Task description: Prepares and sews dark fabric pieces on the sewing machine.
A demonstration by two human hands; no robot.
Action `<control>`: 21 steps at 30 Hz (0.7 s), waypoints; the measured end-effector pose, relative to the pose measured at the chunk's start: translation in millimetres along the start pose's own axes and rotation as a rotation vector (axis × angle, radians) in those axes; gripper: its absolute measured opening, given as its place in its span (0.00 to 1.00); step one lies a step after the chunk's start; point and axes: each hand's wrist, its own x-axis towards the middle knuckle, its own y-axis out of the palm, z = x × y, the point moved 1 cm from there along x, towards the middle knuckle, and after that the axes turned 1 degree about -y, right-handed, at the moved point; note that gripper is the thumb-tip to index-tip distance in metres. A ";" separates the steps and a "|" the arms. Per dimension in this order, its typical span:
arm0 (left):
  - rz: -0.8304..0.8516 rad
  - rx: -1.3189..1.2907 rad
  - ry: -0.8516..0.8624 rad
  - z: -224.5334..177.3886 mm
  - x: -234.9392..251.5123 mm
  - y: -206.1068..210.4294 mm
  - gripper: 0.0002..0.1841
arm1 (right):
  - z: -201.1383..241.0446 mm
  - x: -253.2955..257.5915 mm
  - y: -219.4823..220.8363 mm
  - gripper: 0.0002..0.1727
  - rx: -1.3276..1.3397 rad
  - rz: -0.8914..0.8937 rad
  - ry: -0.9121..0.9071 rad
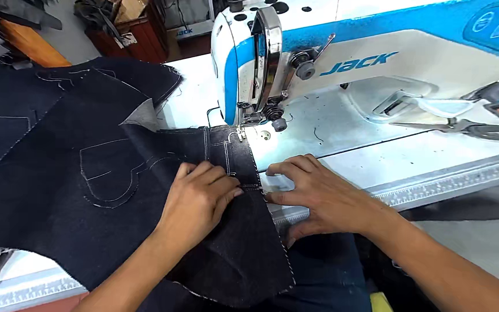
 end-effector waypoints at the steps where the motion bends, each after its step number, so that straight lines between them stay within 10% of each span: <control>1: 0.007 -0.003 -0.029 0.0 4.0 1.9 0.14 | 0.8 -0.8 0.7 0.39 0.007 -0.002 0.010; 7: 0.002 0.083 0.008 -6.2 6.8 10.1 0.11 | 6.3 -3.7 4.5 0.37 -0.039 -0.036 -0.010; 21: 0.127 0.228 -0.009 18.2 7.5 26.1 0.44 | -25.2 27.8 3.5 0.49 -0.016 0.031 0.015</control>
